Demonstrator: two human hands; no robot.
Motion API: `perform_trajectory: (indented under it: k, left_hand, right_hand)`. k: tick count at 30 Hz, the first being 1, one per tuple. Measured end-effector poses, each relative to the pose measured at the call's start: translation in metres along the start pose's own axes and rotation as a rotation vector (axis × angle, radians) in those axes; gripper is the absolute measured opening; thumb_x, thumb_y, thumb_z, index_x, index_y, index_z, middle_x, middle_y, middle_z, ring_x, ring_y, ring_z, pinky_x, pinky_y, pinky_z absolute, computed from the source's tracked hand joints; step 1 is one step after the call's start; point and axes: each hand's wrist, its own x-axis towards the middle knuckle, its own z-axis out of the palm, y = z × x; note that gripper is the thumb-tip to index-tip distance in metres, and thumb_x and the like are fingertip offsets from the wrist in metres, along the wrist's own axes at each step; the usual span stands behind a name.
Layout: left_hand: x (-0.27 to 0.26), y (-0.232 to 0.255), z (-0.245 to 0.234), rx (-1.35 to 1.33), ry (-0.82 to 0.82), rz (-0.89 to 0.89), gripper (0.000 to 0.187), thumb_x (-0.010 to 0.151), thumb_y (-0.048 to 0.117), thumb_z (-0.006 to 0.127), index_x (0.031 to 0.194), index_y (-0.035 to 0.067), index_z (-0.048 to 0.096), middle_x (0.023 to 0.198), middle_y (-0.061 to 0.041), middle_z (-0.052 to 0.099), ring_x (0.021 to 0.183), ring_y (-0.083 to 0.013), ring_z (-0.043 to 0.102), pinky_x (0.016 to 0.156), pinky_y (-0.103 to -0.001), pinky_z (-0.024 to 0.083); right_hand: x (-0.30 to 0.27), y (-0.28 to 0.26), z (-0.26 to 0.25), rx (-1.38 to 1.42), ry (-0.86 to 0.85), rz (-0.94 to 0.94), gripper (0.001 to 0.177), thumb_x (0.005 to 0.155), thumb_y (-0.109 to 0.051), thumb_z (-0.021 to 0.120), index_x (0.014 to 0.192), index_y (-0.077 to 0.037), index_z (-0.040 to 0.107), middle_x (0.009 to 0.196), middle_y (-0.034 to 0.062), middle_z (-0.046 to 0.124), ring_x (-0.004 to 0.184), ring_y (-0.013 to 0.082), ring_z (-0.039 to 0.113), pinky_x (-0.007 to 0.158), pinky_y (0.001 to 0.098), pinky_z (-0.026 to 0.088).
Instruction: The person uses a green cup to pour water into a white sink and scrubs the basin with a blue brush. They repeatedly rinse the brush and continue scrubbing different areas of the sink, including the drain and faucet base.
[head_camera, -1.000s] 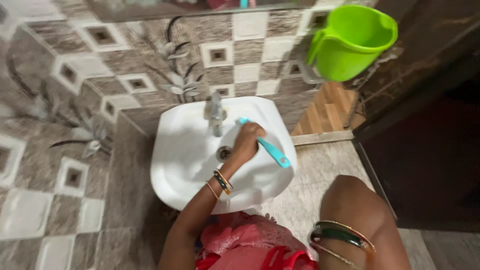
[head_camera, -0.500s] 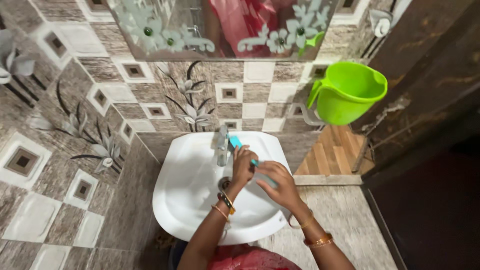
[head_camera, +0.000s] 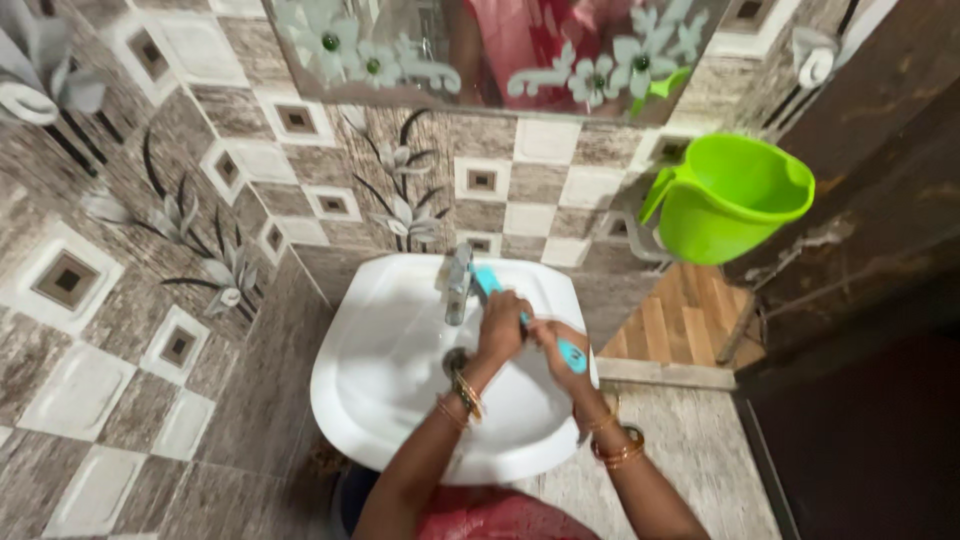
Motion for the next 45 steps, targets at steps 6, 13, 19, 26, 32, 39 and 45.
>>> perform_trajectory:
  k: [6, 13, 19, 26, 32, 39, 45]
  left_hand:
    - [-0.026, 0.018, -0.024, 0.062, 0.095, 0.206, 0.052, 0.073, 0.014, 0.080, 0.119, 0.006, 0.056, 0.143, -0.028, 0.046, 0.145, -0.0466, 0.031, 0.121, -0.053, 0.023]
    - [0.003, -0.006, -0.012, 0.174, 0.097, 0.027, 0.067, 0.084, 0.021, 0.069, 0.145, 0.003, 0.047, 0.164, -0.026, 0.026, 0.155, -0.0391, 0.020, 0.127, -0.050, 0.014]
    - [-0.042, -0.013, 0.005, 0.181, -0.002, 0.110, 0.076, 0.086, 0.016, 0.065, 0.153, -0.003, 0.035, 0.167, -0.026, 0.020, 0.156, -0.0389, 0.016, 0.126, -0.049, 0.009]
    - [0.012, -0.024, 0.005, 0.259, 0.065, 0.056, 0.082, 0.086, 0.011, 0.062, 0.158, -0.007, 0.026, 0.165, -0.025, 0.028, 0.155, -0.0364, 0.024, 0.125, -0.049, 0.014]
    - [-0.035, 0.017, 0.027, 0.198, 0.054, 0.173, 0.082, 0.084, 0.012, 0.063, 0.153, -0.012, 0.026, 0.160, -0.030, 0.032, 0.153, -0.0411, 0.027, 0.125, -0.052, 0.015]
    - [0.021, -0.008, 0.026, 0.425, 0.075, 0.127, 0.083, 0.080, 0.010, 0.065, 0.152, -0.010, 0.030, 0.159, -0.028, 0.036, 0.150, -0.0388, 0.032, 0.124, -0.051, 0.018]
    - [-0.043, 0.039, 0.046, 0.194, -0.016, 0.173, 0.078, 0.082, 0.008, 0.064, 0.150, -0.013, 0.032, 0.155, -0.033, 0.037, 0.148, -0.0430, 0.033, 0.124, -0.054, 0.017]
  right_hand:
    - [-0.026, -0.024, 0.016, -0.196, -0.023, -0.303, 0.022, 0.100, -0.008, 0.057, 0.088, 0.001, 0.073, 0.085, 0.0111, 0.077, 0.073, 0.0209, 0.074, 0.069, 0.0303, 0.058]
    - [0.001, -0.070, 0.025, -0.110, -0.025, -0.412, 0.014, 0.101, -0.003, 0.060, 0.094, 0.004, 0.071, 0.095, 0.0157, 0.075, 0.095, 0.0265, 0.076, 0.080, 0.0322, 0.058]
    - [-0.035, -0.069, 0.024, -0.226, 0.011, -0.400, 0.013, 0.098, -0.008, 0.063, 0.094, 0.000, 0.074, 0.094, 0.0144, 0.077, 0.097, 0.0255, 0.078, 0.077, 0.0321, 0.061]
    - [0.016, -0.067, 0.012, -0.132, -0.045, -0.163, 0.021, 0.100, -0.014, 0.060, 0.107, 0.000, 0.074, 0.092, 0.0114, 0.078, 0.069, 0.0151, 0.070, 0.067, 0.0298, 0.057]
    - [-0.037, -0.051, -0.017, -0.317, 0.062, -0.195, 0.019, 0.097, -0.016, 0.063, 0.100, -0.002, 0.076, 0.082, 0.0101, 0.076, 0.065, 0.0132, 0.071, 0.064, 0.0282, 0.056]
    - [0.011, -0.046, -0.011, -0.189, -0.007, -0.213, 0.019, 0.104, -0.014, 0.060, 0.103, 0.000, 0.074, 0.091, 0.0110, 0.076, 0.071, 0.0136, 0.067, 0.066, 0.0292, 0.054]
    - [-0.041, -0.062, -0.039, -0.402, 0.049, -0.227, 0.021, 0.099, -0.017, 0.062, 0.098, -0.001, 0.075, 0.085, 0.0114, 0.075, 0.066, 0.0151, 0.070, 0.063, 0.0307, 0.055]
